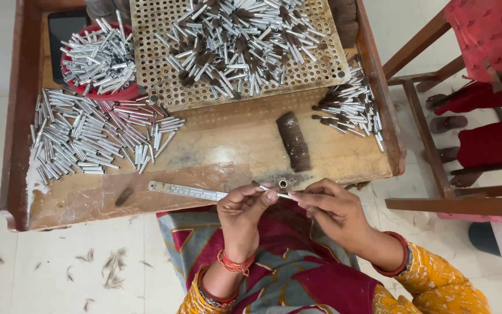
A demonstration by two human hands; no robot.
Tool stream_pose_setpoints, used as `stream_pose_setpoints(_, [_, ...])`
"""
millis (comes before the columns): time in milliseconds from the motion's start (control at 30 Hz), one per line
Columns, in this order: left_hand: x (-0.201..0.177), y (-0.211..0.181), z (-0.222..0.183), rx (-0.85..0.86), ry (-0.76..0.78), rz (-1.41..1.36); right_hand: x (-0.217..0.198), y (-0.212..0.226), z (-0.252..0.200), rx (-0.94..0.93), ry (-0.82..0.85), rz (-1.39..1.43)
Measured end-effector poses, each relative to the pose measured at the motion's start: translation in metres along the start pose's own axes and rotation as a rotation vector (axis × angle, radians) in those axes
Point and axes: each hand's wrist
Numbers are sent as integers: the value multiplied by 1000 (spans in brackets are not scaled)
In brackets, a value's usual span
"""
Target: The person assembles small brushes by inserting bristles into silver tubes and securing them.
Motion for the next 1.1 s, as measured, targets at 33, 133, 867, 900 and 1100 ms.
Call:
stream_pose_setpoints(33, [-3,0,2,3,4,0,-5,-5,2,-4,-3,-1])
stream_pose_setpoints(133, [-7,-4,7,88,-21,100,-20,-15,16,30,-144,-93])
stream_pose_setpoints(867, [20,-22,-10,261,126,656,-1,26,46,-2,47,-13])
stream_pose_setpoints(900, [20,-21,-10,254,128,655,-1,27,46,-18,38,-16])
stream_pose_setpoints(1100, [23,-22,-12,267,136,690,1,26,44,-6,5,-19])
Point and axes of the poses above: each hand's wrist, its own z-axis towards the middle knuckle, its own x-axis out of the palm, y = z × x, and after that the axes turned 1 degree about x, right-handed
